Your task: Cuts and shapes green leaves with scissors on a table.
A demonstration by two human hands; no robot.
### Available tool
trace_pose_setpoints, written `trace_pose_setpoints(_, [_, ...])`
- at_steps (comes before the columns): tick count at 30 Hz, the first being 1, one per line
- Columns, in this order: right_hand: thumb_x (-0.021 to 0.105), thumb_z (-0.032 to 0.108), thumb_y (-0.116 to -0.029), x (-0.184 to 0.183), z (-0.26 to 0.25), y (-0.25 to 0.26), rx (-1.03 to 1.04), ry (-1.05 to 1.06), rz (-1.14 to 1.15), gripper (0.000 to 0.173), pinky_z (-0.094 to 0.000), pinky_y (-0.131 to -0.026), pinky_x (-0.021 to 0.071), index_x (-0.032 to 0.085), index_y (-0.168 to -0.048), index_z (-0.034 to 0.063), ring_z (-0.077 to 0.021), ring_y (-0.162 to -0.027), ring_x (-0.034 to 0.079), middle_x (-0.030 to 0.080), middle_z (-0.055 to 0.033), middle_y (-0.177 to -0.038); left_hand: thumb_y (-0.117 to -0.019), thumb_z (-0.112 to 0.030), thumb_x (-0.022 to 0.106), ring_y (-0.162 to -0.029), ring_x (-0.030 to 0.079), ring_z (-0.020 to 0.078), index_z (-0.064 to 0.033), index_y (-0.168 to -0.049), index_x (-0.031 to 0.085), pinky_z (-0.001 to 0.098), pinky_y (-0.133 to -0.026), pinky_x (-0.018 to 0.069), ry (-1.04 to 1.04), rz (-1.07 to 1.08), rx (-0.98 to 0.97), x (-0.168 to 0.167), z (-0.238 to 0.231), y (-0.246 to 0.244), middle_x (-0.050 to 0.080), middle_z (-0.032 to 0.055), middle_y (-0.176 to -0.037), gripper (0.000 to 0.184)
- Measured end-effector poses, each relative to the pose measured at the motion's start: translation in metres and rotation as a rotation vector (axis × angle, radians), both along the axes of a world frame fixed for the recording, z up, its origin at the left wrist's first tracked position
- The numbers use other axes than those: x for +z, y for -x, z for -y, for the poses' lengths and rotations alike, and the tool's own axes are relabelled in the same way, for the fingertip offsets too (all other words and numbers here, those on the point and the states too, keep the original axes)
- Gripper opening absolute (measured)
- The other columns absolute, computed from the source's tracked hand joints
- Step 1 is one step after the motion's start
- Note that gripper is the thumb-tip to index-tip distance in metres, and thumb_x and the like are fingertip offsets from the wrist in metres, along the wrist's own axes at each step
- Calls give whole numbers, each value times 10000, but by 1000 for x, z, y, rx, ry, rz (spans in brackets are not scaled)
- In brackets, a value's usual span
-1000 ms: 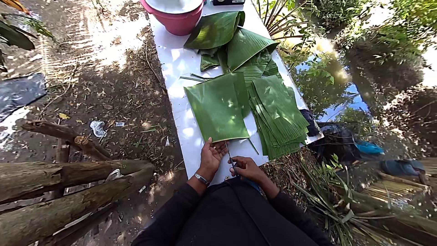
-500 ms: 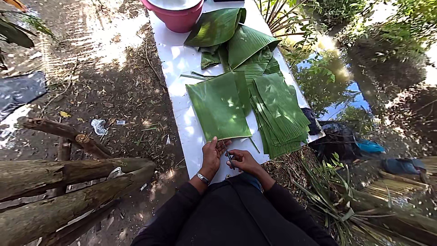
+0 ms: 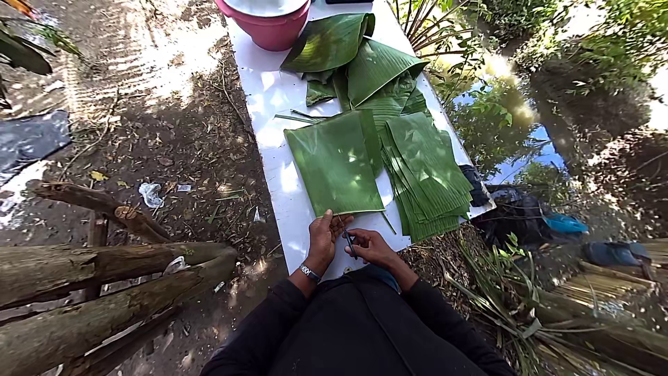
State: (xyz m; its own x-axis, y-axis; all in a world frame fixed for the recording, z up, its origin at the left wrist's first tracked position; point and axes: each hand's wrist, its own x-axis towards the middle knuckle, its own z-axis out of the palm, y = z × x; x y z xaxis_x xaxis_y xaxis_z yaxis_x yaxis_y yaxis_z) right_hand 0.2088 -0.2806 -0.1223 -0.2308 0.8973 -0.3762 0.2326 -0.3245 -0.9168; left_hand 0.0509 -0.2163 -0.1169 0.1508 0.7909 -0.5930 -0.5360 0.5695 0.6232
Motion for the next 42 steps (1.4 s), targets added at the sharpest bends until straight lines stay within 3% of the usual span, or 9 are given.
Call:
trace_pose_setpoints(9, [711,273,-921,-4,2,2,-10,-56,46,465,-225,-541,495,644,-1288,-5,-40,-586,578,664,20,-759,-1133,-171,346,-882,770,300,101,-1094,582,396,-825,632,-4,0,-10,0,1,1,759,222,-934,362])
trace_pose_setpoints(19, [716,289,-920,-3,0,6,-26,-47,21,473,-204,-524,476,640,-1287,2,-25,-574,565,656,35,-755,-1130,-160,356,-867,773,296,95,-1066,586,384,-805,634,-18,2,-4,-2,1,0,760,223,-926,349])
trace_pose_setpoints(28, [685,220,-946,-4,2,5,-33,-97,36,404,-192,-497,453,646,-1263,-28,-14,-536,523,612,42,-702,-1132,-160,346,-872,771,292,90,-1069,578,391,-814,632,-24,-12,-8,-1,2,1,760,212,-921,347])
trace_pose_setpoints(39, [674,149,-958,-2,4,7,-49,-41,-10,367,-275,-566,591,624,-1270,-38,-83,-573,632,640,4,-718,-1132,-157,347,-872,771,295,95,-1067,574,395,-823,632,-7,-3,-5,0,2,1,758,220,-922,346])
trace_pose_setpoints(42, [709,230,-937,2,3,-1,49,25,17,448,-268,-584,580,614,-1305,-8,-78,-609,638,656,1,-760,-1133,-165,343,-870,771,293,96,-1063,578,397,-821,631,2,-6,2,-1,2,0,758,218,-919,358])
